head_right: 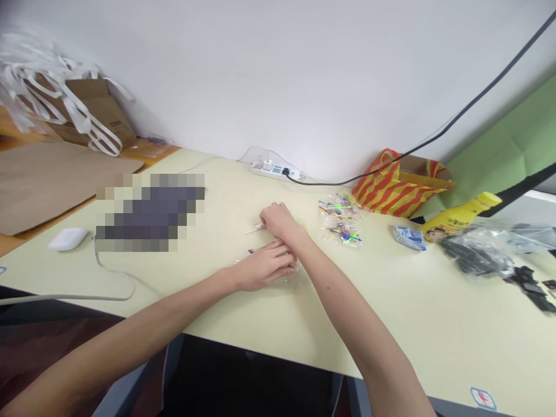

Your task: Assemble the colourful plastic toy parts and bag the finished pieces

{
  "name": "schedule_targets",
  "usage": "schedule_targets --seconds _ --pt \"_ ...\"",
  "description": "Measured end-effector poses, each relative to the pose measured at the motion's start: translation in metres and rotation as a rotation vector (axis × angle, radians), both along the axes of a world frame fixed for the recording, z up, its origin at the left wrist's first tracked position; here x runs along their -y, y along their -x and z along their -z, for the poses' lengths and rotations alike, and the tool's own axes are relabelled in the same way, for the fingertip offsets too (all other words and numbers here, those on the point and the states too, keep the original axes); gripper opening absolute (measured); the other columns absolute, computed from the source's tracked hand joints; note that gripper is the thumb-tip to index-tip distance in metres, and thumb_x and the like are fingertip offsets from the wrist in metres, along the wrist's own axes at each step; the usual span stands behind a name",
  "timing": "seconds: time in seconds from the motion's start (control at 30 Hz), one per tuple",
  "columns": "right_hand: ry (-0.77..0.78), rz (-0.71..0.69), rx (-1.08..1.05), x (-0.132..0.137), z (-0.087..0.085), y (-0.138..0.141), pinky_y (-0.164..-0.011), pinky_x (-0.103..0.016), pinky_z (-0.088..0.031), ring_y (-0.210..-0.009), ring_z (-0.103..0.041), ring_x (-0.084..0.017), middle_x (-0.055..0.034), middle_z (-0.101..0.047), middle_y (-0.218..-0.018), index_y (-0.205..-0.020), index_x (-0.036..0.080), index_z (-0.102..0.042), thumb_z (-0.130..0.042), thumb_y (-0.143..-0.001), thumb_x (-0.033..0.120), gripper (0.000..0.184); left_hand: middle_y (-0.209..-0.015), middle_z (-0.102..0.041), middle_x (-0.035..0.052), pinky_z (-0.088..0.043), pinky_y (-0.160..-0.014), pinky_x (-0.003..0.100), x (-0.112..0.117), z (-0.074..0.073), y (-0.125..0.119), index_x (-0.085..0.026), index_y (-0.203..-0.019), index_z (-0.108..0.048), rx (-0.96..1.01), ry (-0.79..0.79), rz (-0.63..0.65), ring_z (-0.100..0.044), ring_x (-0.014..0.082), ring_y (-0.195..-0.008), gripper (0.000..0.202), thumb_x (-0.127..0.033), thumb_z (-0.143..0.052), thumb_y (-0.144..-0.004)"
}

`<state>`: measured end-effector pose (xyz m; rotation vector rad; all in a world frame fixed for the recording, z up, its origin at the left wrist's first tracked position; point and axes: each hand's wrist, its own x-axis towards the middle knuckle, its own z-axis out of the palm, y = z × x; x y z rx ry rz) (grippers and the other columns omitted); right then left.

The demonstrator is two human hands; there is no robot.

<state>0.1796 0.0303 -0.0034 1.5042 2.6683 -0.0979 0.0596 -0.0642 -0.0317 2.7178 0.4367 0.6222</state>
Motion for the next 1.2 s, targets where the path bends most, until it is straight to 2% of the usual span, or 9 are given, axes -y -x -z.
schedule_targets --seconds 0.17,0.3,0.37,0.5,0.6,0.7,0.87,1.0,1.2 --pt "-0.148 -0.031 -0.148 0.002 -0.008 -0.006 -0.089 -0.036 -0.033 -0.111 -0.056 -0.027 -0.0141 -0.072 -0.110 -0.097 0.016 -0.068 -0.052 -0.096 0.010 0.018 -0.104 -0.062 0.0098 -0.044 -0.099 0.040 0.000 -0.002 0.000 -0.018 -0.096 -0.059 0.012 0.027 -0.007 -0.055 0.0232 -0.102 0.025 -0.032 -0.041 -0.106" --pt "-0.252 0.063 -0.577 0.033 -0.025 -0.040 -0.086 -0.033 -0.038 -0.079 -0.060 -0.019 -0.0055 -0.073 -0.087 -0.099 0.017 -0.064 -0.046 -0.100 0.017 0.018 -0.103 -0.064 0.0086 -0.043 -0.103 0.042 0.000 -0.007 0.002 -0.019 -0.098 -0.058 0.033 0.069 -0.013 -0.056 0.0230 -0.103 0.023 -0.032 -0.041 -0.106" --pt "-0.232 0.125 -0.795 0.058 -0.032 -0.066 -0.075 -0.031 -0.042 -0.071 -0.060 -0.017 -0.0034 -0.071 -0.081 -0.095 0.019 -0.065 -0.052 -0.099 0.024 0.015 -0.104 -0.064 0.0084 -0.042 -0.106 0.043 0.000 -0.010 0.003 -0.019 -0.099 -0.058 0.052 0.086 -0.017 -0.057 0.0228 -0.105 0.023 -0.031 -0.040 -0.106" --pt "0.170 0.219 -1.075 0.102 -0.031 -0.115 -0.057 -0.030 -0.044 -0.055 -0.057 -0.014 -0.0043 -0.071 -0.078 -0.093 0.019 -0.070 -0.065 -0.092 0.038 0.020 -0.111 -0.064 0.0098 -0.042 -0.107 0.043 -0.001 -0.013 0.005 -0.019 -0.100 -0.058 0.096 0.109 -0.016 -0.055 0.0232 -0.111 0.023 -0.029 -0.039 -0.106" --pt "0.402 0.235 -1.163 0.120 -0.021 -0.140 -0.062 -0.032 -0.050 -0.061 -0.064 -0.017 -0.0057 -0.072 -0.075 -0.091 0.018 -0.073 -0.072 -0.087 0.042 0.024 -0.117 -0.062 0.0111 -0.042 -0.109 0.043 -0.003 -0.013 0.007 -0.019 -0.099 -0.060 0.129 0.125 -0.012 -0.053 0.0238 -0.115 0.023 -0.027 -0.039 -0.106" --pt "0.490 0.249 -1.134 0.125 -0.014 -0.154 -0.065 -0.032 -0.053 -0.064 -0.066 -0.018 -0.0062 -0.071 -0.070 -0.088 0.017 -0.075 -0.076 -0.084 0.043 0.026 -0.120 -0.061 0.0107 -0.038 -0.115 0.048 -0.008 -0.013 0.008 -0.020 -0.097 -0.060 0.154 0.150 -0.050 -0.051 0.0239 -0.118 0.023 -0.029 -0.042 -0.105" --pt "0.481 0.275 -1.090 0.125 -0.013 -0.153 -0.059 -0.028 -0.050 -0.061 -0.066 -0.017 -0.0041 -0.070 -0.067 -0.085 0.017 -0.073 -0.078 -0.082 0.038 0.022 -0.121 -0.060 0.0097 -0.028 -0.124 0.051 -0.015 -0.009 0.006 -0.020 -0.089 -0.058 0.203 0.188 -0.074 -0.048 0.0226 -0.122 0.025 -0.031 -0.041 -0.106" --pt "0.337 0.230 -1.043 0.127 -0.008 -0.137 -0.057 -0.027 -0.046 -0.058 -0.065 -0.015 -0.0039 -0.070 -0.070 -0.082 0.017 -0.073 -0.074 -0.084 0.037 0.020 -0.120 -0.060 0.0094 -0.029 -0.123 0.051 -0.016 -0.006 0.005 -0.020 -0.091 -0.058 0.218 0.200 -0.070 -0.048 0.0228 -0.122 0.024 -0.032 -0.042 -0.105" --pt "0.141 0.213 -1.017 0.127 0.010 -0.104 -0.057 -0.026 -0.040 -0.052 -0.050 -0.011 -0.0020 -0.073 -0.072 -0.079 0.020 -0.078 -0.069 -0.087 0.038 0.021 -0.118 -0.061 0.0106 -0.032 -0.121 0.052 -0.016 -0.008 0.004 -0.020 -0.092 -0.060 0.226 0.191 -0.090 -0.049 0.0237 -0.120 0.028 -0.035 -0.040 -0.106"
